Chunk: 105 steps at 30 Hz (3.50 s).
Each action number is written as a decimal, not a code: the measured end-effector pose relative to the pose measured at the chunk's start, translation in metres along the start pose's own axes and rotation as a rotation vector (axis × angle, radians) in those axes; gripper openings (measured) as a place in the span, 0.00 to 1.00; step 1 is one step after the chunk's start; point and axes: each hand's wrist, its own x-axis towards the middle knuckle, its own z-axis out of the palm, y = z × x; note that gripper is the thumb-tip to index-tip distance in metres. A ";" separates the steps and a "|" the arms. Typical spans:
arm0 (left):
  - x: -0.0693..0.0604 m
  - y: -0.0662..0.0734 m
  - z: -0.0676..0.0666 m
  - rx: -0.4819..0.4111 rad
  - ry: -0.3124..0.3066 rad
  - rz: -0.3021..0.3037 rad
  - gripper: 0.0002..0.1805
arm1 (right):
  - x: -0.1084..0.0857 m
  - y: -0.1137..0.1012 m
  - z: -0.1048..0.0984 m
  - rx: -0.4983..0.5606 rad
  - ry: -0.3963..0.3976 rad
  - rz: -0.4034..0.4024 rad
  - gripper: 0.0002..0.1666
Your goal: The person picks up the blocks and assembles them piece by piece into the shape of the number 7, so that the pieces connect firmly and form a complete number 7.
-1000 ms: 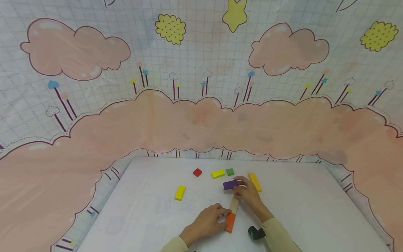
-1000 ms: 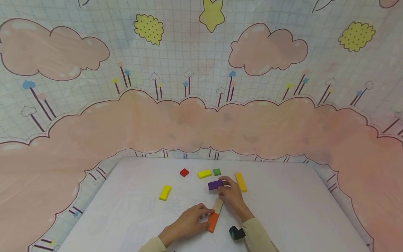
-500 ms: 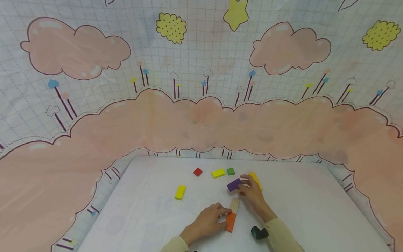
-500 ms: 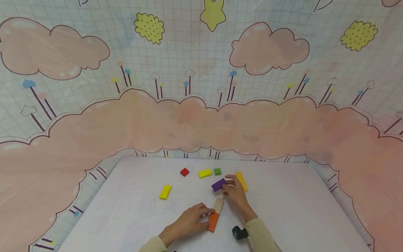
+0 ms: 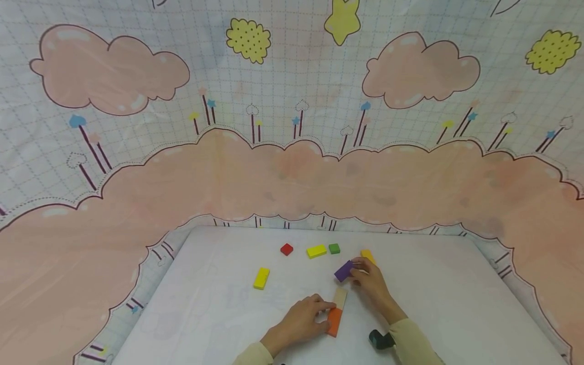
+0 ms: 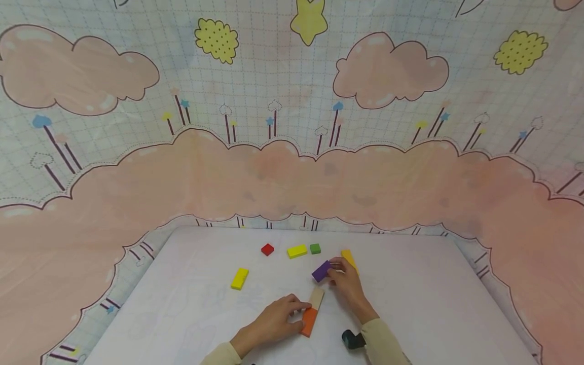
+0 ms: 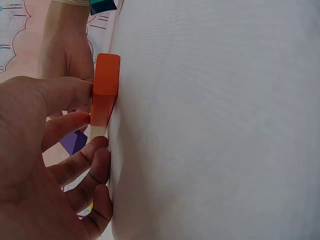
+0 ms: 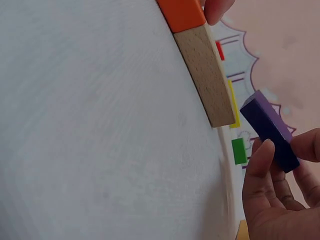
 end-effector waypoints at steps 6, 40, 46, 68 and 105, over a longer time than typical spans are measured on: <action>0.001 0.000 0.000 0.004 -0.004 0.004 0.22 | 0.000 0.002 -0.004 -0.009 0.003 -0.012 0.18; 0.001 -0.002 0.001 -0.003 -0.005 -0.017 0.23 | -0.004 0.007 -0.005 -0.193 -0.024 -0.027 0.18; 0.000 -0.002 0.001 -0.006 -0.006 -0.015 0.23 | -0.006 0.007 -0.001 -0.355 -0.006 -0.044 0.22; -0.001 0.000 0.000 -0.013 -0.014 -0.021 0.23 | -0.003 0.008 -0.002 -0.430 -0.020 -0.002 0.23; -0.002 -0.001 0.001 -0.016 -0.016 -0.017 0.24 | -0.012 0.007 -0.001 -0.479 -0.066 -0.068 0.24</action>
